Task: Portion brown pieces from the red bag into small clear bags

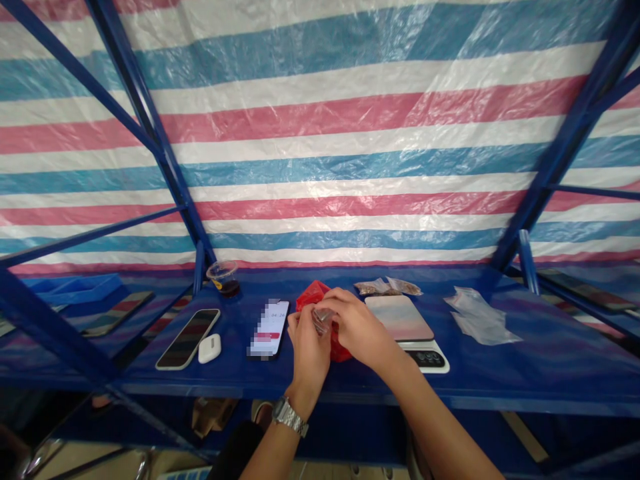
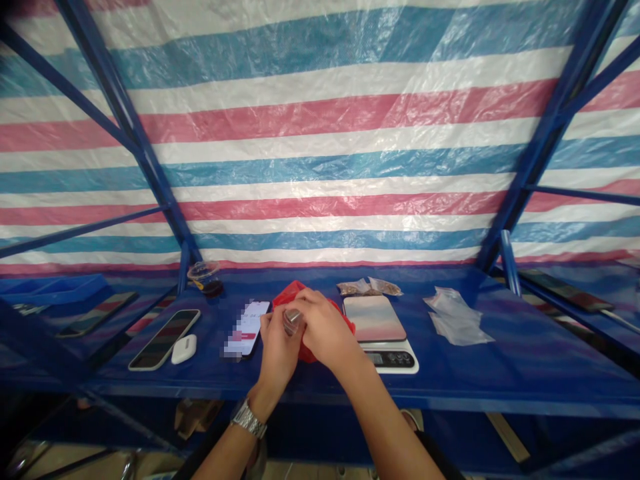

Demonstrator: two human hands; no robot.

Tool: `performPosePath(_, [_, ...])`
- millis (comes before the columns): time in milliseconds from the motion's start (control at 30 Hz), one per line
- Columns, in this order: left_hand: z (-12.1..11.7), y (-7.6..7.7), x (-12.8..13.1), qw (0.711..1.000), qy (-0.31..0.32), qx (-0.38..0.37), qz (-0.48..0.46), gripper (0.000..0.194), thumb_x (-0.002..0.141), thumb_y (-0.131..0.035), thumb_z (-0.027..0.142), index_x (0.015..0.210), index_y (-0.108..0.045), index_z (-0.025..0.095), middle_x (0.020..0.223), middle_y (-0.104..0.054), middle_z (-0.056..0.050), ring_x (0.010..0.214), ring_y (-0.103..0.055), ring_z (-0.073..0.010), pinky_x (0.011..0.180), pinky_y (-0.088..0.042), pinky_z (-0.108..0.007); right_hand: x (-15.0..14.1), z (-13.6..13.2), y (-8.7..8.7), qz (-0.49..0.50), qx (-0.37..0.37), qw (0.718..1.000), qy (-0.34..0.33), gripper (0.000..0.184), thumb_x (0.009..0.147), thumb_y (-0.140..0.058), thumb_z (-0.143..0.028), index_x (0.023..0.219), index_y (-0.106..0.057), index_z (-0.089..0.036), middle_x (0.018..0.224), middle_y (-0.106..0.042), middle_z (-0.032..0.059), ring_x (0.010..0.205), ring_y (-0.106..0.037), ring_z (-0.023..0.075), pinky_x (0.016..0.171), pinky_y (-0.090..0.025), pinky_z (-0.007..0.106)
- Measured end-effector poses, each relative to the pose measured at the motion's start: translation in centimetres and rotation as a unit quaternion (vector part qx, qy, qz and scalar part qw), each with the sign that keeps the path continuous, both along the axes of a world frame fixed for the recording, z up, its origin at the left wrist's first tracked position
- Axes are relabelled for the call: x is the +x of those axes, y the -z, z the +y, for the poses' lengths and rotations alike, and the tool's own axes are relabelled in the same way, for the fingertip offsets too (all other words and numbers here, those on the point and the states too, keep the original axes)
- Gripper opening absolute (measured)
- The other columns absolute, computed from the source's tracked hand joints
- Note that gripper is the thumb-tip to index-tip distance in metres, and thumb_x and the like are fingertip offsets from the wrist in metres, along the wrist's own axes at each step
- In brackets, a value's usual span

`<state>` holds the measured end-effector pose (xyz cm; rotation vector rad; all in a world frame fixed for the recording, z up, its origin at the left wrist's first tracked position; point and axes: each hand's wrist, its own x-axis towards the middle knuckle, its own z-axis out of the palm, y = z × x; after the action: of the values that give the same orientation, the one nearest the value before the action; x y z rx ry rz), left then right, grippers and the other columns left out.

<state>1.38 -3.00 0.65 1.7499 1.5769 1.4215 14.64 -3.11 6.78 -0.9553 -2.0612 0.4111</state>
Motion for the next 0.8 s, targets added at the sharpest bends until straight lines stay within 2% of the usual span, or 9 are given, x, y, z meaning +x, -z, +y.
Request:
performPosePath(233, [0.1, -0.4, 0.2, 1.0, -0.006, 0.006, -0.018, 0.016, 0.09, -0.065, 0.023, 0.106, -0.063, 0.022, 0.095, -0.059, -0.006, 0.1, -0.051, -0.0277, 0.091, -0.045, -0.043, 0.1, 0.1, -0.3, 0.006, 0.029, 0.999, 0.012, 0.042, 0.086, -0.05, 0.005, 0.107, -0.073, -0.023, 0.112, -0.07, 0.0057, 0.106, -0.063, 0.0204, 0.099, -0.05, 0.036])
performPosePath(367, [0.3, -0.5, 0.1, 0.999, -0.032, 0.027, -0.036, 0.012, 0.088, -0.067, 0.019, 0.096, -0.059, 0.022, 0.09, -0.058, -0.004, 0.092, -0.051, -0.0251, 0.087, -0.045, -0.039, 1.1, 0.8, 0.2, 0.04, 0.026, 0.993, 0.106, 0.047, 0.084, -0.049, 0.006, 0.115, -0.073, -0.019, 0.117, -0.069, 0.0094, 0.11, -0.065, 0.022, 0.101, -0.05, 0.037])
performPosePath(467, [0.5, -0.6, -0.2, 0.996, -0.047, 0.058, -0.045, 0.014, 0.089, -0.066, 0.019, 0.096, -0.054, 0.022, 0.09, -0.056, -0.003, 0.091, -0.049, -0.024, 0.086, -0.045, -0.039, 1.8, 1.5, 1.4, -0.004, -0.025, 0.987, 0.158, 0.045, 0.082, -0.05, 0.005, 0.116, -0.073, -0.015, 0.115, -0.07, 0.0133, 0.108, -0.067, 0.0258, 0.101, -0.05, 0.041])
performPosePath(567, [0.7, -0.6, -0.4, 0.993, -0.059, 0.095, -0.039, 0.02, 0.09, -0.064, 0.02, 0.104, -0.051, 0.023, 0.092, -0.054, -0.003, 0.096, -0.049, -0.0249, 0.089, -0.044, -0.04, 1.7, 1.4, 1.9, -0.013, -0.062, 0.991, 0.116, 0.042, 0.086, -0.056, -0.002, 0.122, -0.071, -0.017, 0.121, -0.07, 0.0138, 0.113, -0.066, 0.0262, 0.105, -0.048, 0.042])
performPosePath(633, [0.7, -0.6, -0.5, 0.992, -0.065, 0.106, -0.031, 0.025, 0.09, -0.064, 0.019, 0.11, -0.049, 0.023, 0.096, -0.053, -0.004, 0.1, -0.049, -0.0257, 0.091, -0.043, -0.042, 1.0, 0.8, 1.3, 0.028, -0.055, 0.995, 0.078, 0.036, 0.089, -0.06, -0.009, 0.122, -0.07, -0.021, 0.122, -0.069, 0.0105, 0.112, -0.065, 0.0234, 0.104, -0.048, 0.039])
performPosePath(700, [0.6, -0.5, -0.6, 0.991, -0.066, 0.111, -0.021, 0.031, 0.088, -0.064, 0.018, 0.114, -0.049, 0.023, 0.102, -0.053, -0.005, 0.102, -0.05, -0.026, 0.091, -0.043, -0.042, 0.3, -0.2, 0.1, 0.063, -0.05, 0.996, 0.035, 0.026, 0.092, -0.062, -0.015, 0.115, -0.071, -0.025, 0.114, -0.07, 0.006, 0.103, -0.066, 0.0193, 0.095, -0.051, 0.034])
performPosePath(800, [0.4, -0.3, -0.7, 0.991, -0.065, 0.116, -0.004, 0.038, 0.083, -0.064, 0.014, 0.116, -0.048, 0.023, 0.106, -0.053, -0.005, 0.1, -0.052, -0.0252, 0.088, -0.043, -0.04, -0.4, -1.5, -1.3, 0.023, -0.049, 0.999, -0.001, 0.013, 0.091, -0.066, -0.018, 0.101, -0.072, -0.025, 0.102, -0.07, 0.0021, 0.089, -0.065, 0.0167, 0.081, -0.05, 0.029])
